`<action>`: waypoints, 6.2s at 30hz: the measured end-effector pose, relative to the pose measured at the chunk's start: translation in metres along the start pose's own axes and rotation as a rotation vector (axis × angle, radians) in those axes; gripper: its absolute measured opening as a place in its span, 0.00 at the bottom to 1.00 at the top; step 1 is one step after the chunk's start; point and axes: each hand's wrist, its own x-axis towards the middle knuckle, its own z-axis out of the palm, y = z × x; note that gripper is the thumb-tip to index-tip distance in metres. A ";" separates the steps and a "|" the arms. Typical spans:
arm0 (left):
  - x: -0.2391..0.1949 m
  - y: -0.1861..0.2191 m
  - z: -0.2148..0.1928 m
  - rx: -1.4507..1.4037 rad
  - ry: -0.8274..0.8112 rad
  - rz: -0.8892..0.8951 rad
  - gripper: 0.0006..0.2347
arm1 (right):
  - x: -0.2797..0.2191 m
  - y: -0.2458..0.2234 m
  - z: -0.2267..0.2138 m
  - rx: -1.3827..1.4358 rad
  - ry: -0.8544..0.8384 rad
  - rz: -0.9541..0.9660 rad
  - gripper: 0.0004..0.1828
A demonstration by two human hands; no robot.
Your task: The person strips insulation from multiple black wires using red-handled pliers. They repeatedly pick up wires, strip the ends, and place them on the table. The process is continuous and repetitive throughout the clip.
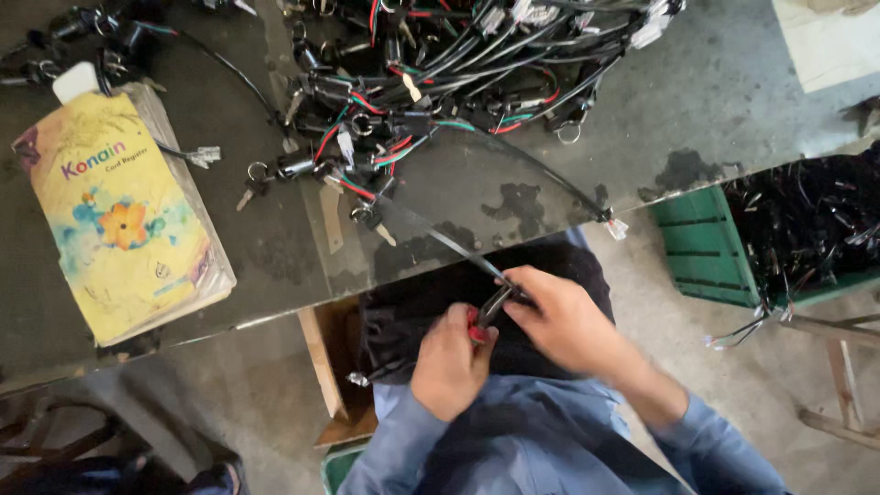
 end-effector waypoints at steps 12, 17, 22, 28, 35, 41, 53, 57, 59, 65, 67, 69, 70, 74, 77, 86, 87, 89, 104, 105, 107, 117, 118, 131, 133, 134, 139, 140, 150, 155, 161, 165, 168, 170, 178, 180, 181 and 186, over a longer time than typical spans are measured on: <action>0.021 0.029 -0.007 -0.078 -0.030 -0.113 0.11 | 0.010 -0.035 -0.010 -0.172 0.145 -0.050 0.17; 0.004 0.036 -0.032 -0.203 0.105 0.366 0.12 | -0.009 -0.046 -0.055 0.009 -0.119 0.021 0.16; 0.013 0.023 -0.005 -0.029 0.066 0.060 0.11 | 0.001 -0.022 -0.024 -0.199 0.082 -0.064 0.14; 0.017 0.019 -0.027 0.108 0.151 0.249 0.12 | 0.018 0.017 -0.056 0.229 -0.061 -0.324 0.04; 0.081 0.062 -0.086 0.509 0.295 0.406 0.14 | 0.035 0.017 -0.094 -0.880 0.647 -0.178 0.29; 0.088 0.111 -0.109 0.410 0.519 0.664 0.18 | 0.047 -0.027 -0.111 -0.486 0.399 -0.079 0.07; 0.003 0.077 -0.047 -0.886 -0.307 0.220 0.09 | -0.009 -0.004 -0.068 1.487 0.107 -0.277 0.18; -0.004 0.058 -0.010 -0.925 -0.237 -0.058 0.11 | 0.007 0.000 -0.036 1.527 0.314 -0.123 0.23; -0.008 0.053 -0.006 -0.722 -0.114 -0.016 0.11 | 0.004 -0.009 -0.024 1.046 0.165 -0.199 0.20; -0.005 0.076 -0.031 -0.465 0.039 0.332 0.11 | 0.014 -0.027 -0.028 0.542 0.455 -0.212 0.16; -0.006 0.083 -0.032 -0.468 -0.001 0.264 0.11 | 0.016 -0.028 -0.036 0.478 0.469 -0.117 0.17; 0.000 0.080 -0.031 -0.438 -0.031 0.051 0.10 | 0.018 -0.026 -0.048 0.392 0.306 0.051 0.23; 0.003 0.075 -0.031 -0.424 -0.048 -0.055 0.11 | 0.019 -0.026 -0.047 0.552 0.276 0.001 0.19; 0.002 0.046 -0.032 -1.149 0.035 0.027 0.13 | 0.017 -0.028 -0.021 0.633 -0.134 -0.380 0.20; 0.007 0.042 -0.024 -1.471 0.250 0.232 0.14 | 0.009 -0.024 0.001 0.514 -0.288 -0.109 0.18; 0.019 0.066 -0.059 -0.889 0.224 0.150 0.14 | 0.000 0.006 0.005 0.441 -0.238 -0.030 0.22; 0.015 0.067 -0.063 -0.804 0.220 0.143 0.15 | -0.002 0.006 0.005 0.464 -0.233 -0.026 0.22; 0.007 0.072 -0.063 -0.661 0.240 0.142 0.16 | -0.004 0.004 0.005 0.510 -0.182 -0.124 0.22; 0.011 0.050 -0.063 -0.438 0.258 0.165 0.16 | -0.003 -0.008 0.003 0.386 -0.094 -0.079 0.19; 0.011 0.053 -0.065 -0.421 0.222 0.117 0.17 | -0.001 -0.010 0.004 0.219 0.014 -0.240 0.20; 0.009 0.063 -0.066 -0.399 0.198 0.068 0.18 | 0.002 -0.014 0.003 0.218 -0.010 -0.264 0.19; 0.020 0.065 -0.066 -0.537 -0.080 0.258 0.15 | 0.011 -0.009 -0.001 0.189 -0.028 -0.237 0.17; 0.019 0.065 -0.061 -0.511 -0.151 0.294 0.13 | 0.008 -0.010 0.003 0.134 0.023 -0.218 0.17; 0.019 0.036 -0.025 -1.158 -0.147 0.157 0.06 | 0.001 -0.004 -0.012 0.520 -0.303 -0.043 0.18; 0.018 0.046 -0.027 -1.025 -0.091 0.163 0.08 | 0.000 -0.002 -0.012 0.507 -0.205 -0.160 0.20; 0.024 0.050 -0.035 -0.782 -0.046 0.359 0.11 | -0.001 -0.001 -0.015 0.540 -0.146 -0.242 0.22; 0.082 0.054 -0.085 0.028 0.304 0.538 0.33 | 0.005 0.007 -0.026 0.602 0.047 -0.138 0.21; 0.092 0.054 -0.088 0.352 0.446 0.604 0.32 | 0.012 0.008 -0.027 0.532 0.089 -0.042 0.22; 0.007 0.049 -0.049 -0.668 -0.195 -0.076 0.09 | 0.000 -0.018 -0.058 0.581 -0.107 0.076 0.18; 0.031 0.070 -0.040 -0.207 0.265 0.744 0.13 | -0.004 -0.025 -0.066 0.630 -0.225 0.027 0.24; 0.039 0.057 -0.035 -0.309 -0.100 0.216 0.09 | 0.002 -0.009 -0.043 0.728 -0.256 0.198 0.30; 0.020 0.030 -0.023 -0.081 -0.075 0.115 0.11 | 0.011 -0.006 -0.025 0.079 0.024 -0.197 0.21; 0.011 0.018 -0.009 0.114 0.144 0.122 0.10 | 0.016 -0.012 -0.021 0.102 -0.054 0.047 0.17; 0.014 0.016 -0.005 0.065 0.134 0.143 0.10 | 0.019 -0.017 -0.024 0.188 -0.097 0.046 0.17; 0.014 0.018 -0.006 -0.066 -0.077 -0.075 0.10 | 0.001 -0.021 -0.002 -0.382 0.153 0.084 0.21; 0.017 0.022 -0.005 -0.093 -0.002 0.020 0.10 | 0.003 -0.021 0.000 -0.376 0.242 0.022 0.24; 0.019 0.025 -0.005 -0.093 0.086 0.116 0.12 | 0.005 -0.022 -0.001 -0.363 0.246 -0.015 0.22; 0.020 0.050 -0.017 -0.112 -0.044 -0.035 0.11 | 0.013 -0.043 -0.036 -0.131 0.039 -0.068 0.17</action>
